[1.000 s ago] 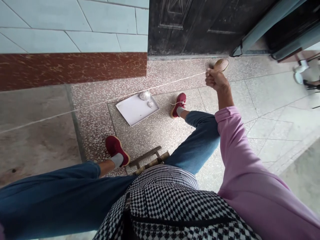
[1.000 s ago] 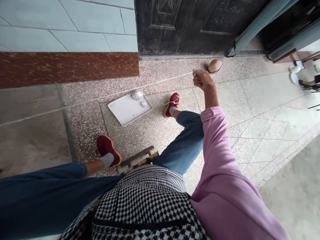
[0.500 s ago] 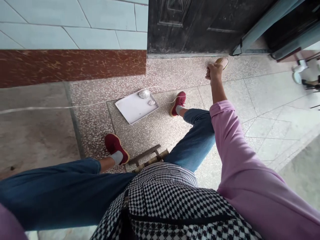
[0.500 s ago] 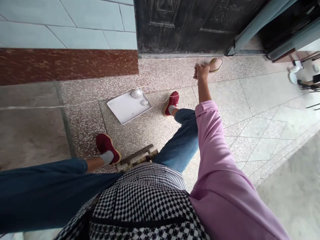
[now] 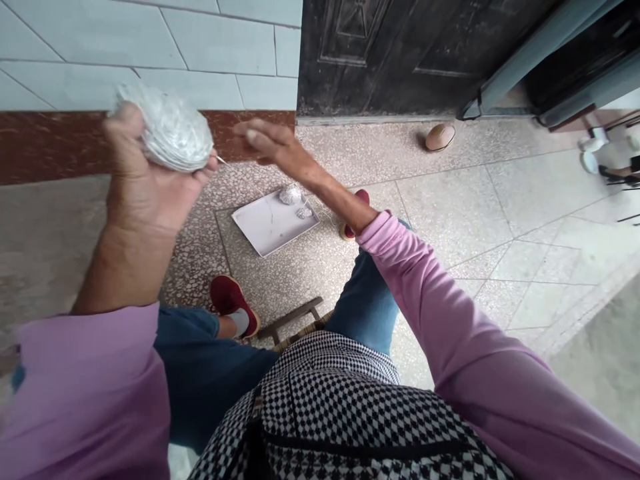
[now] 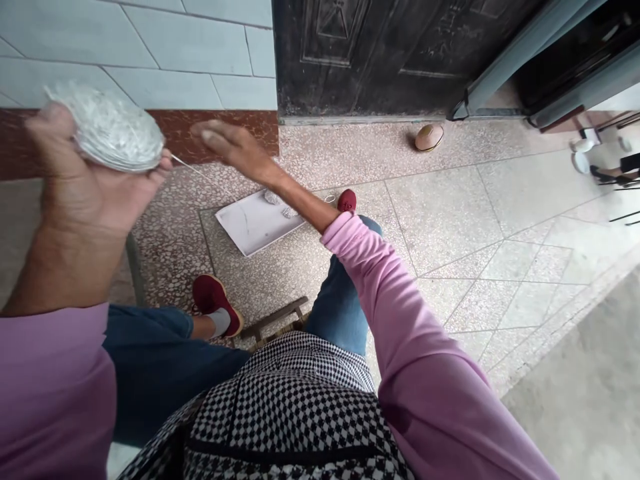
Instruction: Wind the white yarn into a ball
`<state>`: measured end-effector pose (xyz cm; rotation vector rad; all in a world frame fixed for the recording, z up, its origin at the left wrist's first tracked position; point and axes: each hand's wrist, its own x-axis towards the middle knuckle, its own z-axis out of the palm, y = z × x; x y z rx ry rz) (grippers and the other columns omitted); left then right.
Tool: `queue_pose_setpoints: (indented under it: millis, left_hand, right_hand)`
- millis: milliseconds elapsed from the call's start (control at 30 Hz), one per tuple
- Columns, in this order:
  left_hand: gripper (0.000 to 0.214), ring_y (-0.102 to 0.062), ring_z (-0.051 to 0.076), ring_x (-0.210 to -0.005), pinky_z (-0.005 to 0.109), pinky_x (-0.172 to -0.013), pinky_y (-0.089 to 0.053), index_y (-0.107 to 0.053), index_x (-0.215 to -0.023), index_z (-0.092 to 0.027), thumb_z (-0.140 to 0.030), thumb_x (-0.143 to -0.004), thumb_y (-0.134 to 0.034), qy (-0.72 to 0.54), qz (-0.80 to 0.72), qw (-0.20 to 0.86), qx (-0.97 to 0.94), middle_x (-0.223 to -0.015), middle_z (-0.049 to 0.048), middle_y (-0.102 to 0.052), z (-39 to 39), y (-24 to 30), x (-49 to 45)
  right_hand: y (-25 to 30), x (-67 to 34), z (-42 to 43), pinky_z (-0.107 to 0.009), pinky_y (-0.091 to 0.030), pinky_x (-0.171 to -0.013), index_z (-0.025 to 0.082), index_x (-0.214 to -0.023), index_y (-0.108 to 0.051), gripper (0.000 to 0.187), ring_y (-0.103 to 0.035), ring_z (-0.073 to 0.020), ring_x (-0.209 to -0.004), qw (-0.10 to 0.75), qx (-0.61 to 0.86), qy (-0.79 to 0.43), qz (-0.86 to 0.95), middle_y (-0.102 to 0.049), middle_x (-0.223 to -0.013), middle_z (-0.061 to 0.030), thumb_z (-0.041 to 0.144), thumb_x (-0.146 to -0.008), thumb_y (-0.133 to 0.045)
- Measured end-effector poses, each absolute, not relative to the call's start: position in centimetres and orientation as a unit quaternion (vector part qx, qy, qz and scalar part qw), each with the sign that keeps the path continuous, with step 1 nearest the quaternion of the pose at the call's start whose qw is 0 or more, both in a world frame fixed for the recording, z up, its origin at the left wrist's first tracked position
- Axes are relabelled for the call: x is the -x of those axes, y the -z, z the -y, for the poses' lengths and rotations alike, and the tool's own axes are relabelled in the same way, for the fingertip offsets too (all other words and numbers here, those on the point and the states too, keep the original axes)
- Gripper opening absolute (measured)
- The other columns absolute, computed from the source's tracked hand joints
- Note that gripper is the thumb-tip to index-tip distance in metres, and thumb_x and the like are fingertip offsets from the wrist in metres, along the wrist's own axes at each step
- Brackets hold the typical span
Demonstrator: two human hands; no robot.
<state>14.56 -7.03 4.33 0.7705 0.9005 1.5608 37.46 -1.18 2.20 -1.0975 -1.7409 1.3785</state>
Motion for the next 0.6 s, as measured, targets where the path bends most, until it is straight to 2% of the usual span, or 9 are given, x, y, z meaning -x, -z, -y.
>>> queue_pose_setpoints:
  millis: [100,167,200,267,333,400,467,533,600]
  left_hand:
    - [0.095,-0.069,0.032,-0.124,0.040,-0.092,-0.071,-0.071,-0.140,-0.025,-0.114,-0.116,-0.047,-0.667,-0.360,0.551,-0.349,-0.149,0.0154,-0.070,6.6,-3.6,-16.1]
    - [0.101,-0.068,0.032,-0.122,0.039,-0.091,-0.068,-0.071,-0.140,-0.025,-0.118,-0.114,-0.041,-0.662,-0.369,0.536,-0.372,-0.149,0.0157,-0.069,6.3,-3.6,-15.5]
    - [0.103,-0.068,0.034,-0.125,0.041,-0.094,-0.069,-0.072,-0.141,-0.026,-0.120,-0.110,-0.044,-0.657,-0.378,0.529,-0.382,-0.150,0.0157,-0.069,6.2,-3.6,-15.1]
    - [0.101,-0.068,0.036,-0.132,0.043,-0.098,-0.068,-0.073,-0.142,-0.028,-0.120,-0.103,-0.060,-0.653,-0.402,0.519,-0.377,-0.155,0.0150,-0.071,6.2,-3.9,-14.4]
    - [0.082,-0.068,0.035,-0.135,0.041,-0.095,-0.066,-0.073,-0.141,-0.027,-0.103,-0.111,-0.066,-0.656,-0.421,0.519,-0.351,-0.157,0.0148,-0.072,6.4,-4.1,-14.5]
    - [0.055,-0.069,0.031,-0.131,0.037,-0.085,-0.062,-0.072,-0.133,-0.024,-0.075,-0.126,-0.052,-0.665,-0.440,0.512,-0.319,-0.151,0.0158,-0.073,6.8,-4.2,-15.1]
    - [0.040,-0.072,0.028,-0.126,0.035,-0.082,-0.060,-0.070,-0.130,-0.023,-0.052,-0.130,-0.043,-0.674,-0.452,0.499,-0.304,-0.147,0.0159,-0.074,6.9,-3.9,-15.7]
    - [0.024,-0.075,0.027,-0.127,0.036,-0.093,-0.066,-0.068,-0.132,-0.023,-0.041,-0.124,-0.056,-0.680,-0.463,0.478,-0.307,-0.146,0.0143,-0.077,6.7,-3.0,-15.8]
    - [0.029,-0.079,0.026,-0.130,0.043,-0.117,-0.071,-0.069,-0.132,-0.023,-0.039,-0.109,-0.077,-0.673,-0.485,0.436,-0.349,-0.148,0.0128,-0.080,6.2,-1.5,-15.2]
  right_hand:
    - [-1.9,-33.3,3.4,-0.032,-0.066,-0.093,0.027,-0.115,-0.069,0.063,-0.075,-0.0257,-0.116,0.306,0.410,-0.564,0.649,-0.079,-0.101,0.0021,0.089,-0.128,-0.077]
    - [-2.5,-32.6,4.6,-0.032,-0.063,-0.083,0.029,-0.109,-0.064,0.067,-0.070,-0.0263,-0.098,0.274,0.430,-0.567,0.647,-0.061,-0.078,0.0043,0.092,-0.125,-0.080]
    - [-3.0,-32.6,5.1,-0.033,-0.062,-0.082,0.029,-0.106,-0.064,0.067,-0.069,-0.0271,-0.095,0.261,0.436,-0.563,0.652,-0.055,-0.073,0.0043,0.092,-0.124,-0.081]
    - [-4.1,-33.1,5.9,-0.037,-0.064,-0.088,0.030,-0.100,-0.065,0.064,-0.071,-0.0291,-0.098,0.248,0.434,-0.539,0.679,-0.054,-0.073,0.0021,0.086,-0.125,-0.081]
    - [-5.0,-33.6,6.9,-0.040,-0.066,-0.101,0.030,-0.094,-0.065,0.062,-0.076,-0.0310,-0.107,0.237,0.423,-0.509,0.711,-0.064,-0.080,-0.0009,0.079,-0.127,-0.080]
    - [-5.4,-33.8,8.1,-0.042,-0.065,-0.112,0.030,-0.090,-0.064,0.061,-0.079,-0.0323,-0.113,0.216,0.410,-0.482,0.744,-0.071,-0.088,-0.0024,0.074,-0.130,-0.078]
    - [-5.4,-33.6,9.7,-0.042,-0.064,-0.116,0.030,-0.092,-0.059,0.058,-0.080,-0.0335,-0.114,0.176,0.387,-0.453,0.784,-0.075,-0.093,-0.0033,0.068,-0.131,-0.077]
    - [-5.1,-33.5,11.0,-0.043,-0.063,-0.118,0.031,-0.096,-0.054,0.052,-0.080,-0.0351,-0.114,0.136,0.349,-0.419,0.827,-0.075,-0.098,-0.0049,0.062,-0.133,-0.072]
    - [-5.1,-33.9,11.7,-0.045,-0.063,-0.119,0.031,-0.101,-0.054,0.045,-0.080,-0.0361,-0.113,0.117,0.311,-0.391,0.858,-0.074,-0.100,-0.0062,0.059,-0.136,-0.062]
